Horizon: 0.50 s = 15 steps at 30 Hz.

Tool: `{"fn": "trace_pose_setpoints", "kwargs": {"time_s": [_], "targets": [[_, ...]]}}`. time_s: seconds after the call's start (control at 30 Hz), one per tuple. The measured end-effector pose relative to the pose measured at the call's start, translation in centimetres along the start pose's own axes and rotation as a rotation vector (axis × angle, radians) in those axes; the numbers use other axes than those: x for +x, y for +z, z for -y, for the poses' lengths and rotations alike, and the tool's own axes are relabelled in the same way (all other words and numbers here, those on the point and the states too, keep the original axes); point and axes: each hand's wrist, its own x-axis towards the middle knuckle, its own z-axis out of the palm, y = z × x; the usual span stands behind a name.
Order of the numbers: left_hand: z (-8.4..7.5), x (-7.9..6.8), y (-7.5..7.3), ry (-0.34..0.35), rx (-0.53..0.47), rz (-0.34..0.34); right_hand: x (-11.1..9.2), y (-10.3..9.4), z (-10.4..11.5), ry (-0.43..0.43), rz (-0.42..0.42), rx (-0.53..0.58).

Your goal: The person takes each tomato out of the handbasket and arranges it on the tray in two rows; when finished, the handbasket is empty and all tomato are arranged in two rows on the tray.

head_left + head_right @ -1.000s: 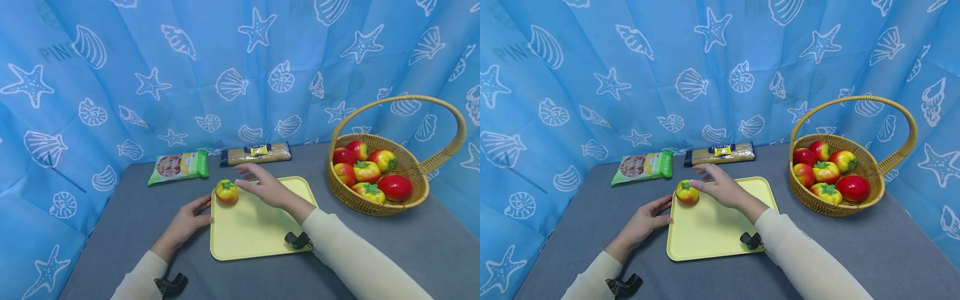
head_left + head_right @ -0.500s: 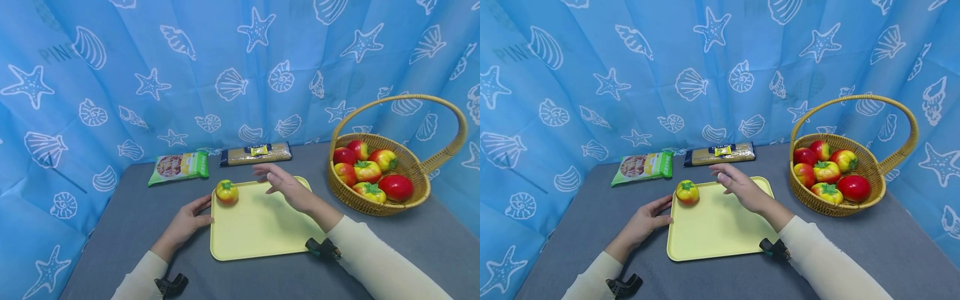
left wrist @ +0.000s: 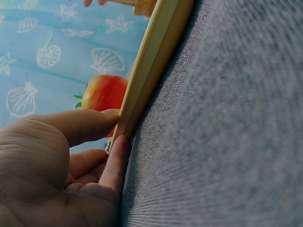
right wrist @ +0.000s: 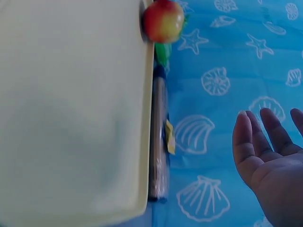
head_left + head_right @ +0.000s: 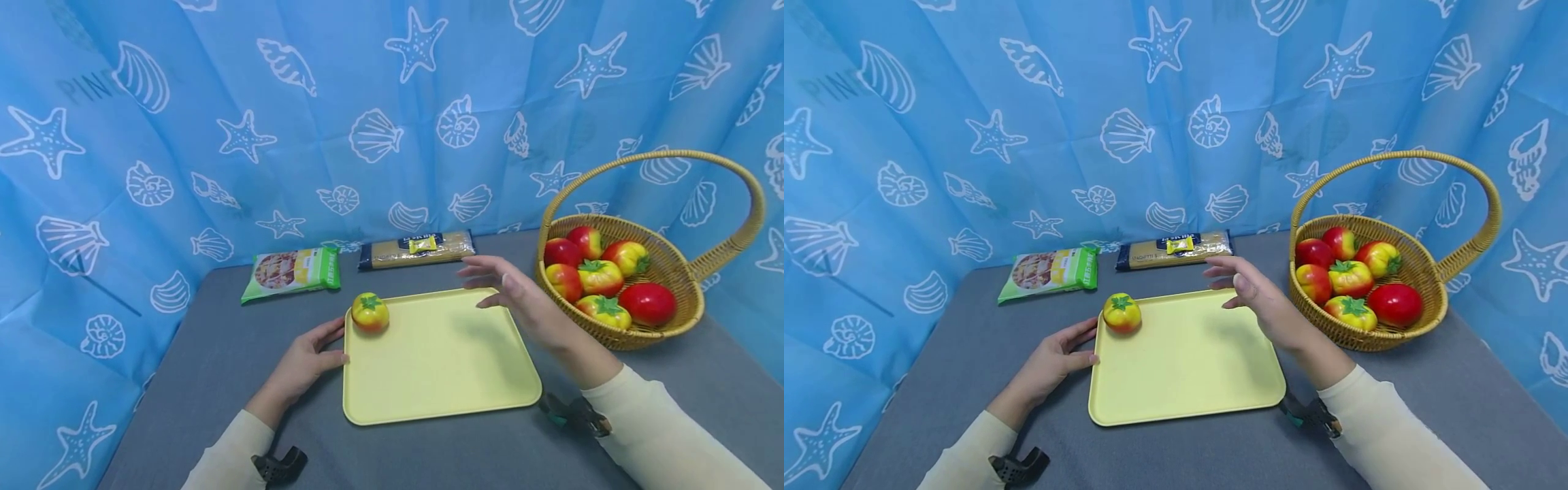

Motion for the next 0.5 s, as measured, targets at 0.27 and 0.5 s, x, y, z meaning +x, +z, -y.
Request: {"fn": "trace_pose_setpoints", "kwargs": {"time_s": [0.27,0.5], "targets": [[0.4,0.0,-0.1,0.001,-0.008,0.007,-1.5,-2.4,0.8,-0.005,-0.058,0.083],[0.2,0.0,-0.1,0.004,0.002,0.007,-2.8,-4.9,0.6,-0.015,-0.102,0.108]]}}
